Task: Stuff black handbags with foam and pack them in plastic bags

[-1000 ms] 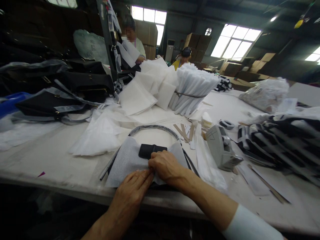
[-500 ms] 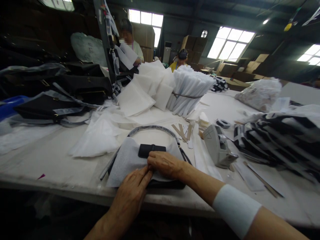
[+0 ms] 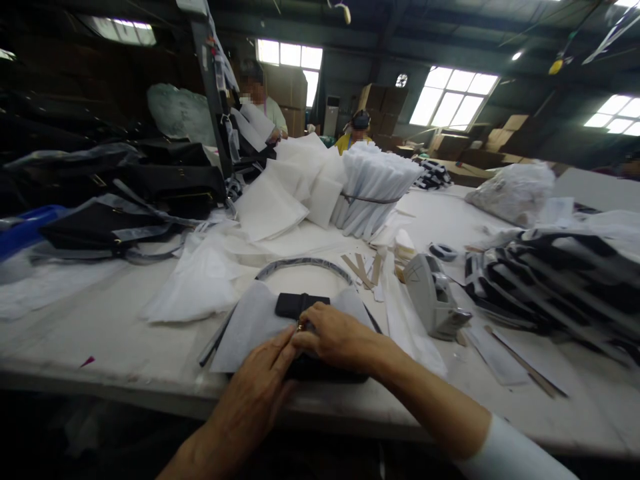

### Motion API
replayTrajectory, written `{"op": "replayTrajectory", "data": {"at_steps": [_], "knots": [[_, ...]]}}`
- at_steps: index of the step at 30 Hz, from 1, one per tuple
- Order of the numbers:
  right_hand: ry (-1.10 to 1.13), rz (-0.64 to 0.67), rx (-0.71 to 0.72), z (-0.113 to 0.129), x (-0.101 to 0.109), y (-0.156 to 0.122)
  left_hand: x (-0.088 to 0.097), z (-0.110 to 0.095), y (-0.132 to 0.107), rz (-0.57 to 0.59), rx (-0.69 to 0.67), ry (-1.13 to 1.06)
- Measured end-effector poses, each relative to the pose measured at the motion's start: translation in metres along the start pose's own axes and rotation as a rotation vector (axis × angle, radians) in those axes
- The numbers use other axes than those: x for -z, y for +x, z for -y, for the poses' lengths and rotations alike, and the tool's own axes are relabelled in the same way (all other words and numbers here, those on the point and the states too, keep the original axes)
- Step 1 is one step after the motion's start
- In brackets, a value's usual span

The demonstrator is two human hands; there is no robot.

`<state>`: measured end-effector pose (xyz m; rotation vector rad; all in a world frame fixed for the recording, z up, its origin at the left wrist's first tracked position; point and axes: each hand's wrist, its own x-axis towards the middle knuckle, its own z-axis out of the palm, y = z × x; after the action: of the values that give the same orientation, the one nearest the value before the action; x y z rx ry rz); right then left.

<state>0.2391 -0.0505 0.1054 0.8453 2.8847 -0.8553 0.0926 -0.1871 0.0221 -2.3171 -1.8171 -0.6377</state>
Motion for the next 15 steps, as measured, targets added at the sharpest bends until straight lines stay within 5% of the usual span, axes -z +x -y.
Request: {"op": "replayTrajectory", "data": {"at_steps": [4, 8, 15], "knots": [[-0.280, -0.002, 0.065, -0.013, -0.011, -0.031, 0.020, 0.029, 0.007, 0.074, 0.058, 0.144], [-0.494, -0.117, 0.016, -0.043, -0.038, -0.042, 0.016, 0.058, 0.000, 0.201, 0.099, 0.189], [-0.575, -0.325, 0.176, -0.067, -0.056, -0.039, 0.009, 0.057, -0.006, 0.112, 0.037, 0.243]]}}
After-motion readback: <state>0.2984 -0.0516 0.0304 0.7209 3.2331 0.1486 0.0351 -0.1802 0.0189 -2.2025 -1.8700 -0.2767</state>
